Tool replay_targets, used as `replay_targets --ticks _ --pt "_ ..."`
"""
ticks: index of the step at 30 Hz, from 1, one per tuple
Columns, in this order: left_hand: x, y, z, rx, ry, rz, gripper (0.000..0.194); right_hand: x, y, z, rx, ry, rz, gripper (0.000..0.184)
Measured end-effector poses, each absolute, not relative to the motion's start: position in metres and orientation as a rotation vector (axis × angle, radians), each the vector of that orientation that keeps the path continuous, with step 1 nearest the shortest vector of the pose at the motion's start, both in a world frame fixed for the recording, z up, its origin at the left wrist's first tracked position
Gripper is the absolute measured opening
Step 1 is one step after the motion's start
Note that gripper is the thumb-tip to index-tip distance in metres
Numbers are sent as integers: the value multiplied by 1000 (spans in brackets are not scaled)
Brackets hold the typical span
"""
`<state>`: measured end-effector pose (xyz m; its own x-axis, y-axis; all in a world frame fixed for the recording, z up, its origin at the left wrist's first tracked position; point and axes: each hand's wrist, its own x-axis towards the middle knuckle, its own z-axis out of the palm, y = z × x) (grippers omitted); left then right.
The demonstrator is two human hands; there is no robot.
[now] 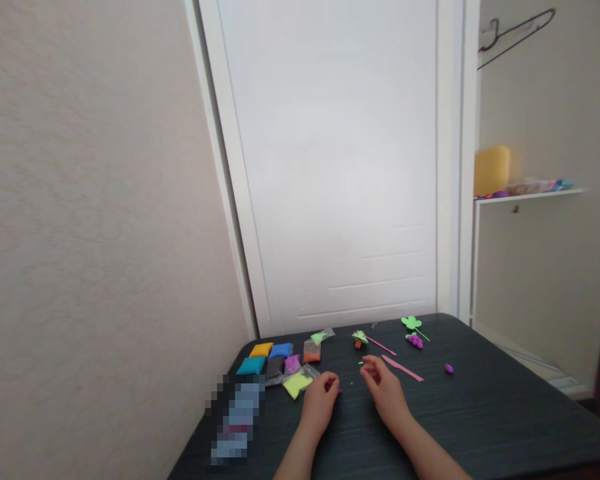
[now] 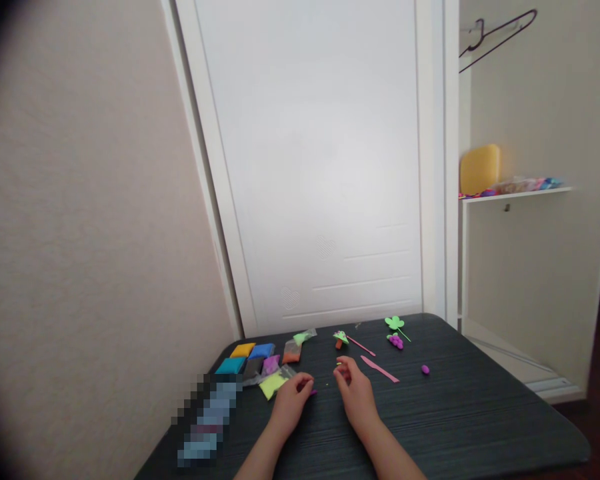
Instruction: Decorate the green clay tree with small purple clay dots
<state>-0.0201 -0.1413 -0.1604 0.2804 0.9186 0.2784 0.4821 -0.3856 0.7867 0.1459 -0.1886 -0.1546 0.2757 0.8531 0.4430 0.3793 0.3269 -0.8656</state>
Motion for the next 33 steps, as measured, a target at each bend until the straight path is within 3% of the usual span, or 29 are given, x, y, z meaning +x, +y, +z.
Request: replay_targets --ticks 21,33 --pt "-18 -143 -157 2085 1280 898 26 150 -190 -155 -1292 -1358 351 30" --pt "-17 -147 -153 2098 1324 877 26 152 -186 -159 -1313 -1435 272 24"
